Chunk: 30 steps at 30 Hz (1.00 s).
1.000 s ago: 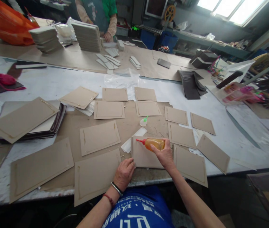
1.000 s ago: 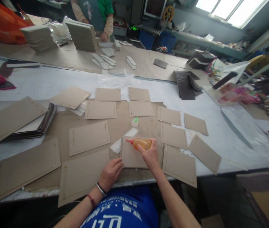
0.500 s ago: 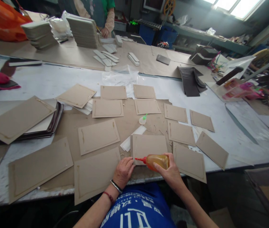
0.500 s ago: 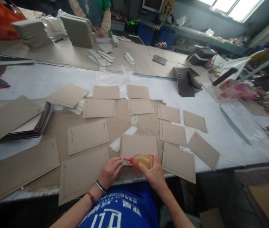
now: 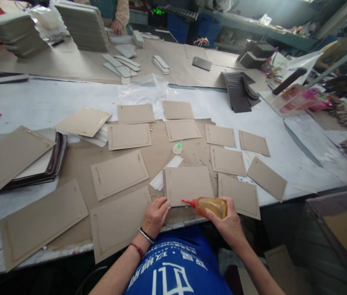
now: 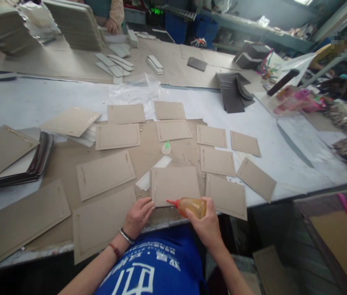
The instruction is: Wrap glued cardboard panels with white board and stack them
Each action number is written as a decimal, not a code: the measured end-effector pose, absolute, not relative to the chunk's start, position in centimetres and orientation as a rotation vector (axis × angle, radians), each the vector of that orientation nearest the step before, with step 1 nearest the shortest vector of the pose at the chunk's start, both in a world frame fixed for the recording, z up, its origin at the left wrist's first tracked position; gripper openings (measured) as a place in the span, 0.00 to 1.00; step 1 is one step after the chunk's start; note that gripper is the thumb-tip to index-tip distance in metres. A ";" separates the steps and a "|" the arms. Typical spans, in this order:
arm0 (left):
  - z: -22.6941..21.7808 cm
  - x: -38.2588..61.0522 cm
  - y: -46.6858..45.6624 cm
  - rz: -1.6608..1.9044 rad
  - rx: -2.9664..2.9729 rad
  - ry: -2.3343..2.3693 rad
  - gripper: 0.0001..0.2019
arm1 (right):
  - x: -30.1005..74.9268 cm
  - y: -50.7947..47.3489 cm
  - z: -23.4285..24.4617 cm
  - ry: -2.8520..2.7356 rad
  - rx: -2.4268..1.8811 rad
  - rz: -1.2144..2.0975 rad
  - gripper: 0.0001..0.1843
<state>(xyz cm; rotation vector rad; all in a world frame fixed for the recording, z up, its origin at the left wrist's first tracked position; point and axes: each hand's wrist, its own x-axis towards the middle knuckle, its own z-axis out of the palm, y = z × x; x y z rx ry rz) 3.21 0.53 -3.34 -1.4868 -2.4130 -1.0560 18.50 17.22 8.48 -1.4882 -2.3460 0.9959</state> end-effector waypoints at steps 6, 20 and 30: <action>-3.5 3.2 0.5 -1.068 -1.496 -2.413 0.08 | 20.2 18.3 9.0 -2.271 -1.594 0.961 0.27; -3.3 3.0 0.6 -1.093 -1.542 -2.366 0.09 | 24.3 21.7 8.8 -2.122 -1.717 0.836 0.29; -2.9 3.4 0.8 -1.054 -1.519 -2.375 0.08 | 23.2 24.8 8.9 -2.064 -1.613 0.891 0.29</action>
